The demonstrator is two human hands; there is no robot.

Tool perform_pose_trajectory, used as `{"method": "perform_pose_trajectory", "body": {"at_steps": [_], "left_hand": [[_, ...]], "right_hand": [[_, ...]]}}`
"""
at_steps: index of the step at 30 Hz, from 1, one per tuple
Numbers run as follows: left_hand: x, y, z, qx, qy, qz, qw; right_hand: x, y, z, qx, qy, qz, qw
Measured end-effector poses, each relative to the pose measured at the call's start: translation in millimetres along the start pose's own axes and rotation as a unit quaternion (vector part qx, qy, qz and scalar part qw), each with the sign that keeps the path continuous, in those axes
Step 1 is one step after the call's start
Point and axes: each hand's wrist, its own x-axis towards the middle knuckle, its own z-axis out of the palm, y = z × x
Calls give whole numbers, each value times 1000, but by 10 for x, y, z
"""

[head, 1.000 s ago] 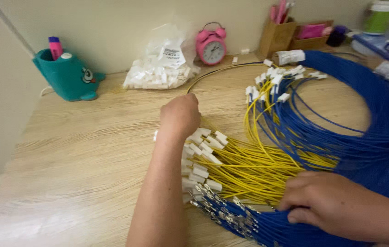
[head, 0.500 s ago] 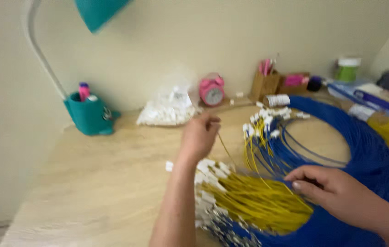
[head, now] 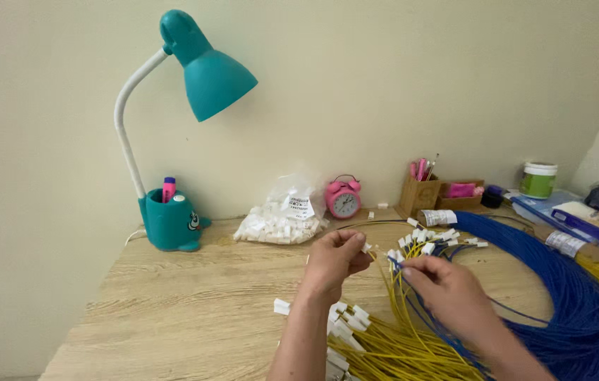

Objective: The person assembles fiber optic patch cords by hand. They repeatedly pick up yellow and blue cables and white plastic connectors, then insert the cable ends into the connectors. The completed cables are placed on the desk.

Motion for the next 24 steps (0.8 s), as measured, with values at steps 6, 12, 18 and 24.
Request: {"method": "perform_pose_trajectory", "body": {"at_steps": [6, 12, 18, 24], "left_hand": [[185, -213, -39, -54, -8, -1, 999], [41, -118, 28, -66, 2, -40, 997], [200, -320, 82, -88, -24, -25, 996], [-54, -125, 191, -84, -5, -39, 996]], "right_hand": [[147, 233, 256, -57, 81, -117, 988], [181, 481, 323, -39, 127, -234, 963], [198, 490, 191, -44, 146, -279, 948], [87, 379, 106, -19, 156, -293, 943]]}}
